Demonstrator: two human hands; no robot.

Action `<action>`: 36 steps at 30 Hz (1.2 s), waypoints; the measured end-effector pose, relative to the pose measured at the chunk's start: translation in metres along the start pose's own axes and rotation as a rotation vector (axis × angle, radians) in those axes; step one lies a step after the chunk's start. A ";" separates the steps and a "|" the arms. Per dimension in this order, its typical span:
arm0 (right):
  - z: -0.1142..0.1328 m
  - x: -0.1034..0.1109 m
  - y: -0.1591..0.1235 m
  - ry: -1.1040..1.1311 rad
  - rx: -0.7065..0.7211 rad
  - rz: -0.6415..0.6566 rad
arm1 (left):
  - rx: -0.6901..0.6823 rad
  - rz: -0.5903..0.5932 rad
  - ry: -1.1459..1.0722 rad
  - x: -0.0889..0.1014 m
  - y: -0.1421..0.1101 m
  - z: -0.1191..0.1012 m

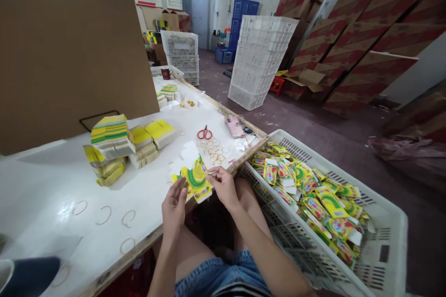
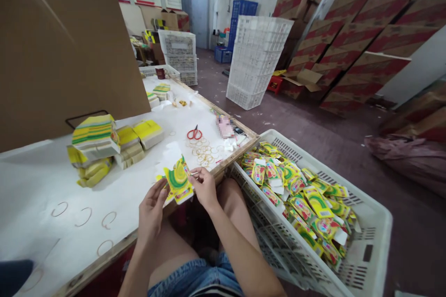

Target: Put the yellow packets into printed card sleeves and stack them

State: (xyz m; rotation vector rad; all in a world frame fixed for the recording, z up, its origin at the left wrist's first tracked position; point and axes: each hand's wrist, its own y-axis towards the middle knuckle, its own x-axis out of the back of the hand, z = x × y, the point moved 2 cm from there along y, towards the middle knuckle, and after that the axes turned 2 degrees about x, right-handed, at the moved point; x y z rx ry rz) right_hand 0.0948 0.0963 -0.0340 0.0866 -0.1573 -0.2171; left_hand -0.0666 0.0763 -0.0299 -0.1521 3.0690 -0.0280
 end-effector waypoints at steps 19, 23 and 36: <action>0.026 0.038 -0.062 0.162 -0.045 -0.066 | 0.132 0.248 -0.173 -0.045 -0.022 -0.003; 0.028 0.047 -0.064 0.021 0.046 -0.165 | 0.058 0.257 -0.170 -0.053 -0.030 -0.015; 0.038 0.080 -0.066 0.118 0.101 0.282 | 0.212 0.727 -0.267 -0.046 -0.046 -0.033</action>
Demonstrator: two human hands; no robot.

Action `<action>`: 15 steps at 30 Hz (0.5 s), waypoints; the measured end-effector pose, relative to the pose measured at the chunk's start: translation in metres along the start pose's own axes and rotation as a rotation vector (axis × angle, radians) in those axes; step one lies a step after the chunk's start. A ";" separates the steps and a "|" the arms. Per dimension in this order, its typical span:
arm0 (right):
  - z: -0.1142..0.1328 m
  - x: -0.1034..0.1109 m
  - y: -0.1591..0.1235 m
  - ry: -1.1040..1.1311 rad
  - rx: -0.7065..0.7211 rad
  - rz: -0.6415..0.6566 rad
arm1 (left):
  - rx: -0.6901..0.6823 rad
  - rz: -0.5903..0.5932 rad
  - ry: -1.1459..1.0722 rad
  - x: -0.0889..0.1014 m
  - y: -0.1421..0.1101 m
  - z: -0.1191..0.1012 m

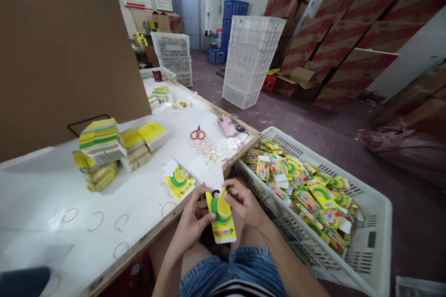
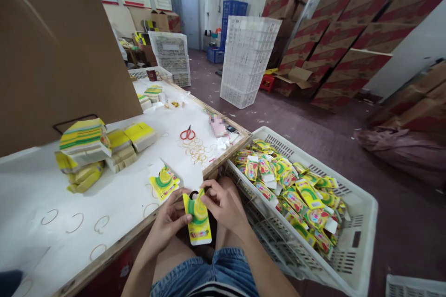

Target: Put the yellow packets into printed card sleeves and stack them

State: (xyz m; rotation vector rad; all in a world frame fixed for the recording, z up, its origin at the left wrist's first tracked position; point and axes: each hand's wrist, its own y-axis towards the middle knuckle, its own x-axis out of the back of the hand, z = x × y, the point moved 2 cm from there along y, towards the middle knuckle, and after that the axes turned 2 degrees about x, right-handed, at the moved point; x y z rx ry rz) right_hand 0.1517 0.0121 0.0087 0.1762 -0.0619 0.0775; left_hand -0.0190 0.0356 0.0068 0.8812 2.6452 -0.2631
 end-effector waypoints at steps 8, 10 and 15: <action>0.004 0.006 -0.005 -0.243 0.056 -0.073 | 0.044 0.016 -0.027 -0.006 0.001 0.009; 0.000 0.007 -0.005 -0.181 0.058 -0.165 | 0.052 0.015 -0.012 -0.006 0.003 0.011; -0.004 0.016 -0.004 -0.077 0.028 -0.312 | -0.005 -0.101 0.149 -0.005 0.010 0.013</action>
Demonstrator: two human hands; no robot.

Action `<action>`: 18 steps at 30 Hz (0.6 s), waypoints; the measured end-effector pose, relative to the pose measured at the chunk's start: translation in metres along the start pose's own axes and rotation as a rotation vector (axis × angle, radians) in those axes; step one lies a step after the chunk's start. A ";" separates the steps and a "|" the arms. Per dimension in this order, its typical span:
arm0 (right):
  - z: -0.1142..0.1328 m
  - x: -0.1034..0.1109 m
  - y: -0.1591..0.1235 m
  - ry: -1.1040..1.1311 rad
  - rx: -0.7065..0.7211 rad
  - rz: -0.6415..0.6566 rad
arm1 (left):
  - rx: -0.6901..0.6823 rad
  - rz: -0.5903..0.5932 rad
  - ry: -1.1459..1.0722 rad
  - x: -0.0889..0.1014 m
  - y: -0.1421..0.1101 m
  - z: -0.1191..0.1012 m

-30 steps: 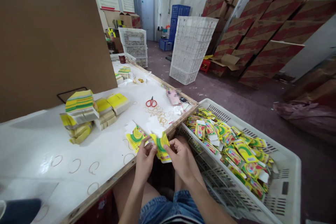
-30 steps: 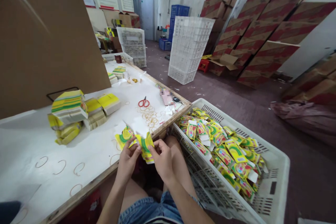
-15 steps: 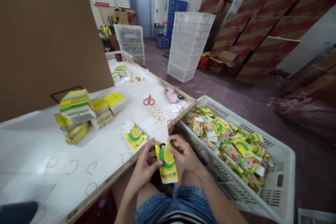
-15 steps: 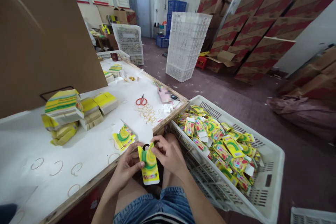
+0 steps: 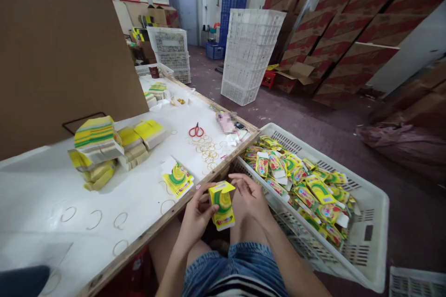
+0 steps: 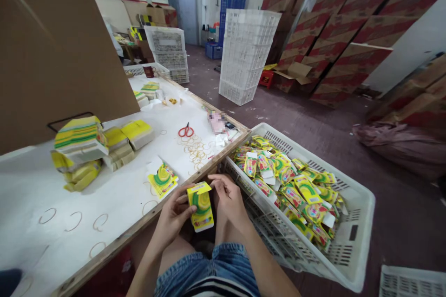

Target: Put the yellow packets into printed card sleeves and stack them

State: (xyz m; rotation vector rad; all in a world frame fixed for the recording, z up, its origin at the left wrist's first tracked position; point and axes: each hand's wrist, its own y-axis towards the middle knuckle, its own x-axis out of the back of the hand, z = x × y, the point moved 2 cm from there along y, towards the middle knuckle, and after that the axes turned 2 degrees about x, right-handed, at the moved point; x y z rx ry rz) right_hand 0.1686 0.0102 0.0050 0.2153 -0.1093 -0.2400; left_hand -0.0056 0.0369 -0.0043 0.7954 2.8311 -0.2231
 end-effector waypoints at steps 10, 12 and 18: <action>-0.003 -0.005 0.001 -0.287 -0.091 0.206 | 0.043 0.055 0.054 -0.006 -0.004 -0.004; -0.001 -0.008 0.000 -0.331 -0.064 0.183 | 0.050 0.055 0.021 -0.005 -0.002 -0.005; 0.005 -0.014 -0.004 -0.334 -0.074 0.238 | 0.060 0.012 -0.036 -0.002 0.000 -0.002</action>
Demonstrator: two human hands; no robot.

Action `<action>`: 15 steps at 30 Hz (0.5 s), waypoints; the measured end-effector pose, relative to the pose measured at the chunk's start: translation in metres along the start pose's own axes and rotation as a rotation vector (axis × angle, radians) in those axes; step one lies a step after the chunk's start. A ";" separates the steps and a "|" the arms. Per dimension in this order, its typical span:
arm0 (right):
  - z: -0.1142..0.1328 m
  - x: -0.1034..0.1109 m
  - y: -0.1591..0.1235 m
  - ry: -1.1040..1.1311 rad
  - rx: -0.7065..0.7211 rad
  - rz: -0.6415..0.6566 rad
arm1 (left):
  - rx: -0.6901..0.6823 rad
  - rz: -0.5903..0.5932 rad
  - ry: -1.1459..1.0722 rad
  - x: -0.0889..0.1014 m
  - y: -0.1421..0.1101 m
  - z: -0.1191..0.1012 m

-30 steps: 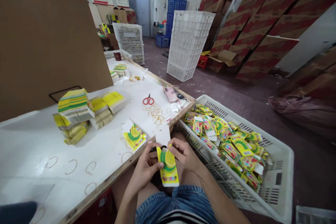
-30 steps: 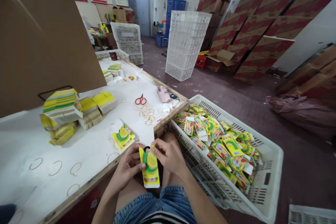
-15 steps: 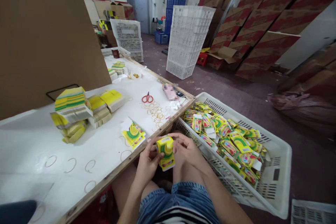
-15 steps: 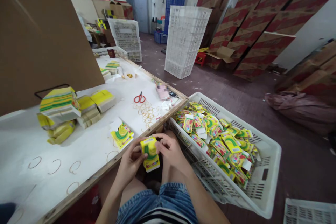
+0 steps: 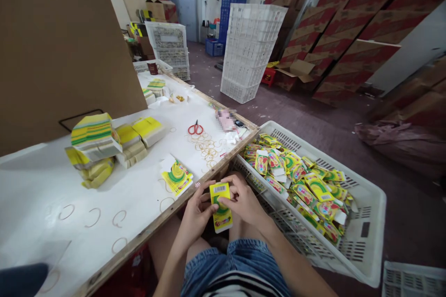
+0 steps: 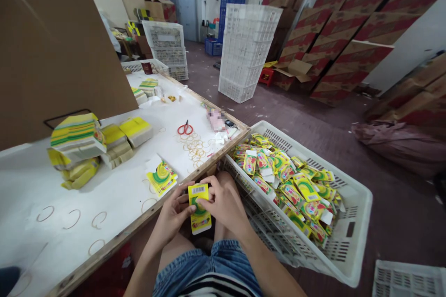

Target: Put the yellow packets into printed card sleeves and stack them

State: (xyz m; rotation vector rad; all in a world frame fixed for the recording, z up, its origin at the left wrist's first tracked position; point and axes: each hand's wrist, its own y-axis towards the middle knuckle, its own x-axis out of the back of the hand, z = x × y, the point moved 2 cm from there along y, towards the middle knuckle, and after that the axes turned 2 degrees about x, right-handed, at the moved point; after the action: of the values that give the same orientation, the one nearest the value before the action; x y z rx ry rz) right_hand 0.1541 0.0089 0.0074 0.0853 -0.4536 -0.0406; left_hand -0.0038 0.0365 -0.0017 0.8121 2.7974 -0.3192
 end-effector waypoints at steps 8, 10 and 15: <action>-0.006 -0.003 0.001 -0.096 -0.042 -0.124 | 0.006 0.016 0.022 -0.002 0.000 0.000; -0.006 -0.005 0.001 -0.113 -0.029 -0.127 | 0.012 0.007 0.030 -0.002 0.001 0.000; -0.009 -0.007 0.002 -0.147 -0.020 -0.193 | -0.004 -0.004 0.029 -0.001 0.005 -0.001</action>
State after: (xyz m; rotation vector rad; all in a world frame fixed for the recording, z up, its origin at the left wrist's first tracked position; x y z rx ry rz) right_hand 0.1521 0.0120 -0.0033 0.1069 -0.5905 -0.2417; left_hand -0.0009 0.0403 -0.0010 0.8173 2.8262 -0.3045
